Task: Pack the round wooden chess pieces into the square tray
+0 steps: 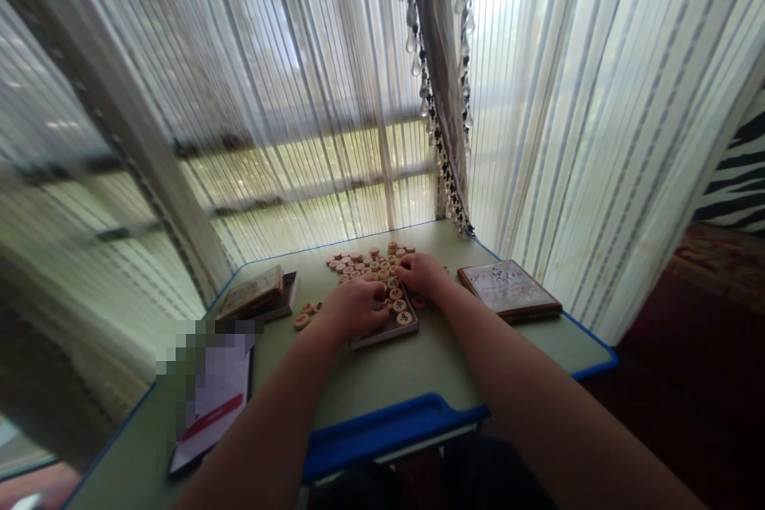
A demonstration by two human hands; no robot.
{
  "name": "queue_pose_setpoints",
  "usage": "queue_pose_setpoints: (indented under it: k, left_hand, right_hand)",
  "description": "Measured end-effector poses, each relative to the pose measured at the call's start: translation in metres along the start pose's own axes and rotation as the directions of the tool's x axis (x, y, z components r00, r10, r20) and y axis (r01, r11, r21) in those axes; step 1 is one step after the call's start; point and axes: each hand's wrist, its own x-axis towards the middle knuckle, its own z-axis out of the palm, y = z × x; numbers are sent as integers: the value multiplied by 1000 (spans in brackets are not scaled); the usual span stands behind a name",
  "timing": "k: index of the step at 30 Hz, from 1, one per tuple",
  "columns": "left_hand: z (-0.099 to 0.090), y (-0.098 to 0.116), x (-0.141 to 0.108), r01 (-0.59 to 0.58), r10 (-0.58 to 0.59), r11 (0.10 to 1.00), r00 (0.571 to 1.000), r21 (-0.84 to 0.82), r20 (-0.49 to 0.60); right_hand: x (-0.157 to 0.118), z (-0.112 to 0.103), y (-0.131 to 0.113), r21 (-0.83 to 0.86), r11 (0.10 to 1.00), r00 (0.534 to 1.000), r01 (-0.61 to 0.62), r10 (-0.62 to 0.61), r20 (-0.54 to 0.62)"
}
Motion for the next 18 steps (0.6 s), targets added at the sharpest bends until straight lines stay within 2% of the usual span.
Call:
queue_pose_setpoints:
  k: [7, 18]
  left_hand:
    - [6, -6, 0, 6, -5, 999, 1000, 48, -19]
    - [3, -4, 1, 34, -34, 998, 999, 51, -6]
  right_hand:
    - [1, 1, -1, 28, 1000, 1000, 3, -2, -7]
    - [-1, -5, -3, 72, 997, 999, 25, -28, 39]
